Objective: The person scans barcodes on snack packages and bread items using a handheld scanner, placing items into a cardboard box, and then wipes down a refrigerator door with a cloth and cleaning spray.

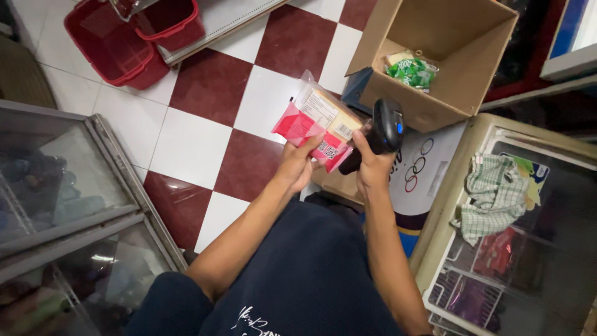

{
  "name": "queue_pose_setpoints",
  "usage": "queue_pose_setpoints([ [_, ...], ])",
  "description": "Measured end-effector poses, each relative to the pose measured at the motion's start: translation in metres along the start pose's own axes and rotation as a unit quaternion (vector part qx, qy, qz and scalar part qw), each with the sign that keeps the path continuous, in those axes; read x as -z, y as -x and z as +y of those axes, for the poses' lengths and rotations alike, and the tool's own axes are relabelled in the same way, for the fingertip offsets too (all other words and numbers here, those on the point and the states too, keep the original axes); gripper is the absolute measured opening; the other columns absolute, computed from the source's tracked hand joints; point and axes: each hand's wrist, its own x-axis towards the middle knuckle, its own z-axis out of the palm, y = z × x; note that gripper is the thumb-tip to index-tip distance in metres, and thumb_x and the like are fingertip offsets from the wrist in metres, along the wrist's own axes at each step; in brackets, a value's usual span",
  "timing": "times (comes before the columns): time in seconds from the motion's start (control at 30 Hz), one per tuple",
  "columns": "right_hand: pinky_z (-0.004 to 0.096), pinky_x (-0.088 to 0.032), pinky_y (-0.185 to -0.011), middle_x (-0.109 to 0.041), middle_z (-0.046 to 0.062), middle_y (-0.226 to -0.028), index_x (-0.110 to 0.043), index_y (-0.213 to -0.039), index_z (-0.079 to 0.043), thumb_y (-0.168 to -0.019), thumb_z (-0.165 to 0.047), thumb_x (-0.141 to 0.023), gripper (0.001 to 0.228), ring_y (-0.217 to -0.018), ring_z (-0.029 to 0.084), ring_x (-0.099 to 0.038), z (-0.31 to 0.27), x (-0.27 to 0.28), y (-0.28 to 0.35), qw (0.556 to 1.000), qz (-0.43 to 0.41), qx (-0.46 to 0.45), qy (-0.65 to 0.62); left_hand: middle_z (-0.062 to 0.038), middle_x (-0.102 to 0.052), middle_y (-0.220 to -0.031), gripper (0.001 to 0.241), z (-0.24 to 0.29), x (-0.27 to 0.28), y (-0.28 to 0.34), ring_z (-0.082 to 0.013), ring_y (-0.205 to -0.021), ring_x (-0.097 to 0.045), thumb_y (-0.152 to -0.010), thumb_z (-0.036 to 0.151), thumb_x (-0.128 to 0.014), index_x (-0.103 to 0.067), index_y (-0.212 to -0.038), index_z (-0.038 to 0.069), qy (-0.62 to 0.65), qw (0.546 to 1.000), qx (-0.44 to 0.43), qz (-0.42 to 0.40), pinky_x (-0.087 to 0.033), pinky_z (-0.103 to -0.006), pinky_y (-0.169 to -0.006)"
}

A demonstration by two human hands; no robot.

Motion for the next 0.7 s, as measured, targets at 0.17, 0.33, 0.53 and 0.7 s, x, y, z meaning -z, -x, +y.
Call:
queue_pose_setpoints([
  [0.17,0.027,-0.053,-0.075,-0.069,0.003,-0.099,-0.066,-0.116,0.000,-0.094,-0.008,-0.079,0.027,-0.082,0.012,-0.064,-0.002,-0.004,0.008,0.993,0.041,0.030,0.111,-0.007,-0.073,-0.111,0.030,-0.002,0.005,-0.005,-0.0189,-0.094,-0.073,-0.096,0.017,-0.073,-0.064,-0.123,0.009,0.024,1.000,0.005,-0.005,-0.063,-0.0383,-0.072],
  [0.33,0.026,-0.051,-0.056,-0.066,0.002,-0.084,-0.063,-0.111,-0.003,-0.093,-0.016,-0.076,0.026,-0.061,0.011,-0.062,-0.006,-0.008,0.037,0.986,0.041,-0.034,0.159,-0.010,-0.073,-0.116,0.032,0.001,0.019,-0.017,-0.0220,-0.103,-0.073,-0.097,0.019,-0.072,-0.064,-0.124,0.005,0.103,0.994,0.013,-0.022,-0.065,-0.0395,-0.085],
  [0.53,0.027,-0.050,-0.055,-0.066,0.001,-0.077,-0.064,-0.111,-0.002,-0.090,-0.020,-0.077,0.030,-0.060,0.011,-0.062,0.003,-0.022,0.073,0.977,-0.027,-0.111,0.178,-0.008,-0.072,-0.119,0.033,0.005,0.025,-0.023,-0.0211,-0.105,-0.071,-0.097,0.019,-0.071,-0.063,-0.127,0.008,0.123,0.992,0.001,-0.008,-0.062,-0.0394,-0.088],
  [0.7,0.026,-0.053,-0.059,-0.069,0.003,-0.077,-0.068,-0.101,0.000,-0.095,-0.021,-0.078,0.024,-0.064,0.010,-0.065,-0.001,-0.029,0.080,0.956,-0.069,-0.102,0.267,-0.009,-0.072,-0.120,0.035,0.007,0.024,-0.021,-0.0217,-0.107,-0.071,-0.097,0.019,-0.071,-0.063,-0.128,0.006,0.146,0.989,-0.006,-0.016,-0.060,-0.0387,-0.089],
])
